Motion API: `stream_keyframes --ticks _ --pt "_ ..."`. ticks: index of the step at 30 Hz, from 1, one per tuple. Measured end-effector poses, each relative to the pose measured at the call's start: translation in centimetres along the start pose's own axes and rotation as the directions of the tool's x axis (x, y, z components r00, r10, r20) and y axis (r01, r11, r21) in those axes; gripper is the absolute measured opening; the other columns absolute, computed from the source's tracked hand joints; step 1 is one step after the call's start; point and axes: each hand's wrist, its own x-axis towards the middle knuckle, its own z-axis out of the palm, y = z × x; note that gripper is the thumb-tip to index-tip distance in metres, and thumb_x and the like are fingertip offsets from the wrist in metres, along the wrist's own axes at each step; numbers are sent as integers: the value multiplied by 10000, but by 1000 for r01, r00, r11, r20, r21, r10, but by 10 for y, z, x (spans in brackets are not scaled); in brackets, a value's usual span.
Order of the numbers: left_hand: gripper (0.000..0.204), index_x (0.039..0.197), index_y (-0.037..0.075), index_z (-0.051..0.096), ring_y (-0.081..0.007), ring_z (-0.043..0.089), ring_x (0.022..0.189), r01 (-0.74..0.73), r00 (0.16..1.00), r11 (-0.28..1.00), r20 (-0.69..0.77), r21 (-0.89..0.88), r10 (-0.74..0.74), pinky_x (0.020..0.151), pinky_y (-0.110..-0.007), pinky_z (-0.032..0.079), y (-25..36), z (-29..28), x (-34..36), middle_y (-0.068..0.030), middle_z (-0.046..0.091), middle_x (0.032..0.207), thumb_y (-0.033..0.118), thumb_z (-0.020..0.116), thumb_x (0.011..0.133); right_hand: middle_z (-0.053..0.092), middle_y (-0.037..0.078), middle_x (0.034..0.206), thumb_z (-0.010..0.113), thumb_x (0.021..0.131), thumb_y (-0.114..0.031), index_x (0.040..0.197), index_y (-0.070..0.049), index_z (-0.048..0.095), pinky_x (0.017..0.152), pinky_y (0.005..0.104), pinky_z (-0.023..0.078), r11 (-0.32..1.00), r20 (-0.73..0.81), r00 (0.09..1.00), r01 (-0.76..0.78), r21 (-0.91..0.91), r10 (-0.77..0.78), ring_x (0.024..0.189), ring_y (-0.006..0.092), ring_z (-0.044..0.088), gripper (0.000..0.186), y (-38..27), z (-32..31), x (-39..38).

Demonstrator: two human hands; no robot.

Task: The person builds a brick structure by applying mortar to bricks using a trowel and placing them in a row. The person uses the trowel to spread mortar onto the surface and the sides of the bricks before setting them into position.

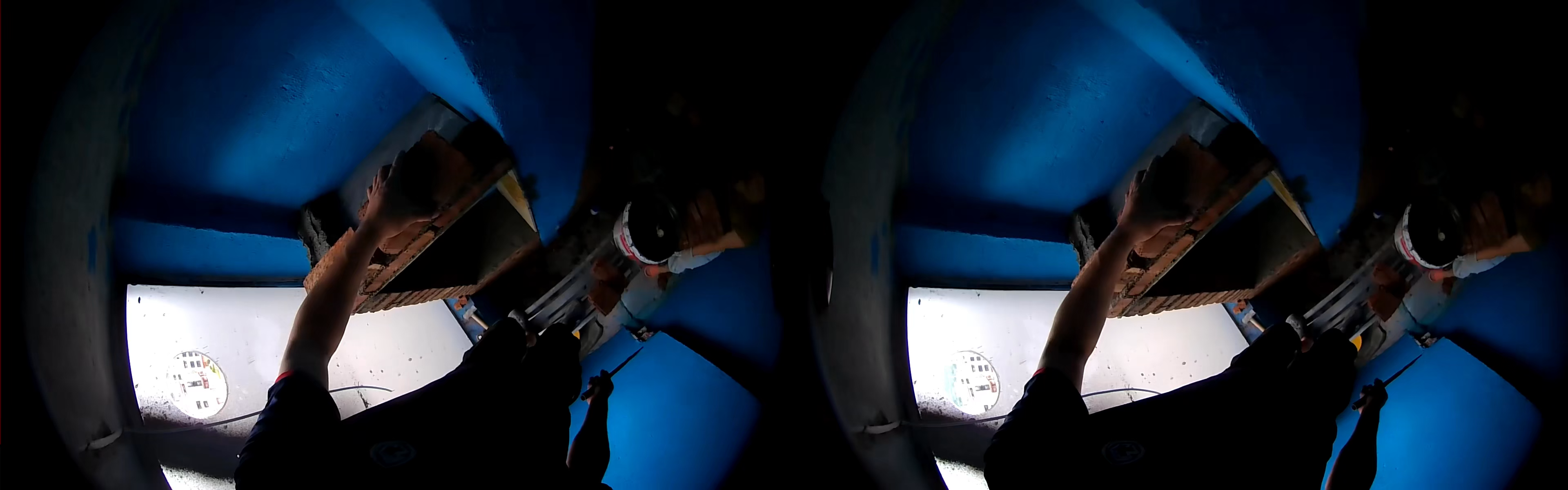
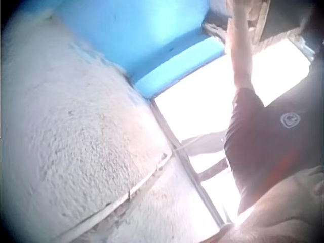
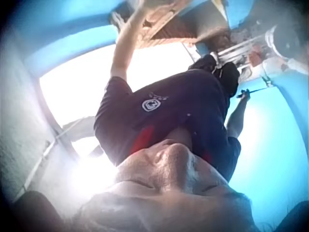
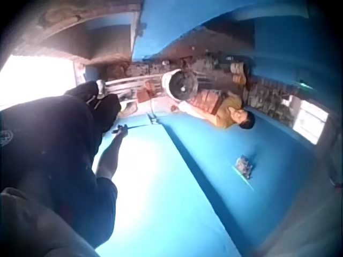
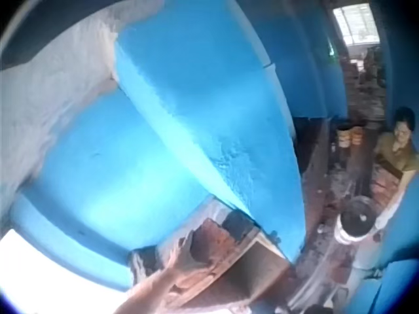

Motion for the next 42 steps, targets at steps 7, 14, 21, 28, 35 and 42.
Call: stream_keyframes --ticks 7,14,21,28,35,42 --pt "1174 1464 124 173 -382 350 1264 -53 998 997 11 -59 54 1055 -508 300 -6 14 0 -183 356 1389 508 812 556 295 7 543 468 963 -139 1136 -16 536 400 314 244 999 -161 987 7 -53 -15 408 141 249 223 13 5 -21" --pt "1241 1478 116 137 -396 349 1265 -129 991 987 21 -95 131 1051 -537 298 -28 18 -4 -223 354 1369 546 826 539 372 18 544 482 951 -116 1116 -2 578 390 304 267 973 -126 986 83 -217 -112 397 139 315 223 28 39 -51" --pt "1217 1482 114 143 -402 312 1293 -173 982 982 68 -71 178 1076 -540 271 -29 8 -6 -205 293 1437 568 798 562 360 32 519 462 984 -133 932 -13 619 394 341 282 635 153 935 332 -697 -321 367 167 276 204 20 79 -80" --pt "837 1475 136 236 -383 195 1387 -345 926 938 169 9 339 1107 -483 247 -72 10 -23 -204 193 1514 466 627 812 360 -15 552 476 996 -255 957 -71 609 427 300 250 93 763 514 847 -523 -393 425 105 289 231 14 183 -212" --pt "671 1433 75 312 -372 260 1366 -304 941 929 85 -209 327 1117 -427 255 -67 -11 -43 -225 279 1474 382 571 895 613 199 1034 385 1005 -338 1422 -131 354 619 353 466 116 920 387 913 -392 64 742 209 605 467 16 320 -368" --pt "680 1433 31 280 -379 259 1365 -343 932 939 127 -5 340 1118 -429 253 -86 2 -38 -246 253 1476 375 543 909 565 140 801 473 962 -119 1439 -174 358 532 312 438 -356 997 -4 934 -25 -82 632 211 561 494 87 403 -402"
